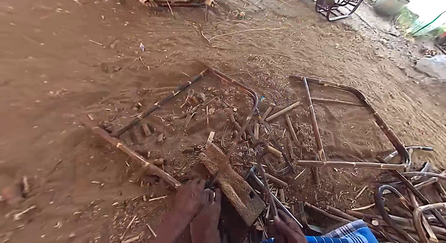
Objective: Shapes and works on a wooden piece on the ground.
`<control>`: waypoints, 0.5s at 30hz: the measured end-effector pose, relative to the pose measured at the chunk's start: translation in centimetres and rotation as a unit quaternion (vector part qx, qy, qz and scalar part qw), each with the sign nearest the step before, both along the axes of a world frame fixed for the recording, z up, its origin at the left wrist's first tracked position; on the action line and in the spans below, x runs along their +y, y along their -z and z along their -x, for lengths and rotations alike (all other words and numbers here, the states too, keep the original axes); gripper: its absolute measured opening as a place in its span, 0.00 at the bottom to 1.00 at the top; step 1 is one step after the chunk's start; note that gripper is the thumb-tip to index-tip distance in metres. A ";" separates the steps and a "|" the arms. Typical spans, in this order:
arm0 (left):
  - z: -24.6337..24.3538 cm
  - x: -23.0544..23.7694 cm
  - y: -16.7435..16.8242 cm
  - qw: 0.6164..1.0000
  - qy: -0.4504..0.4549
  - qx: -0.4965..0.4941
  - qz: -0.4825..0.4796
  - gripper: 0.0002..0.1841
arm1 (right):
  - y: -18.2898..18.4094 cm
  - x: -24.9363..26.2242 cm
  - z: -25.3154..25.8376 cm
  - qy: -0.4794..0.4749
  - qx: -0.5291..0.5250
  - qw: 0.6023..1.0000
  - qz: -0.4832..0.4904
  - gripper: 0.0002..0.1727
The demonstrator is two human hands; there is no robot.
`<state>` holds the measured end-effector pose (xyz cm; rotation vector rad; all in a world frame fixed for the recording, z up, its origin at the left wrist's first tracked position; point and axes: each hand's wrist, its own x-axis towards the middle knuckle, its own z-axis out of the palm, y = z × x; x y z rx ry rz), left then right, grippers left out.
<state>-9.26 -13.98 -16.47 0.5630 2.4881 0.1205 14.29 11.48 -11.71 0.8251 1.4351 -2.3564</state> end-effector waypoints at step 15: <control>-2.3 2.4 6.1 0.950 0.100 0.241 -0.174 0.18 | 1.6 10.7 11.0 -0.174 -0.135 0.755 -0.618 0.28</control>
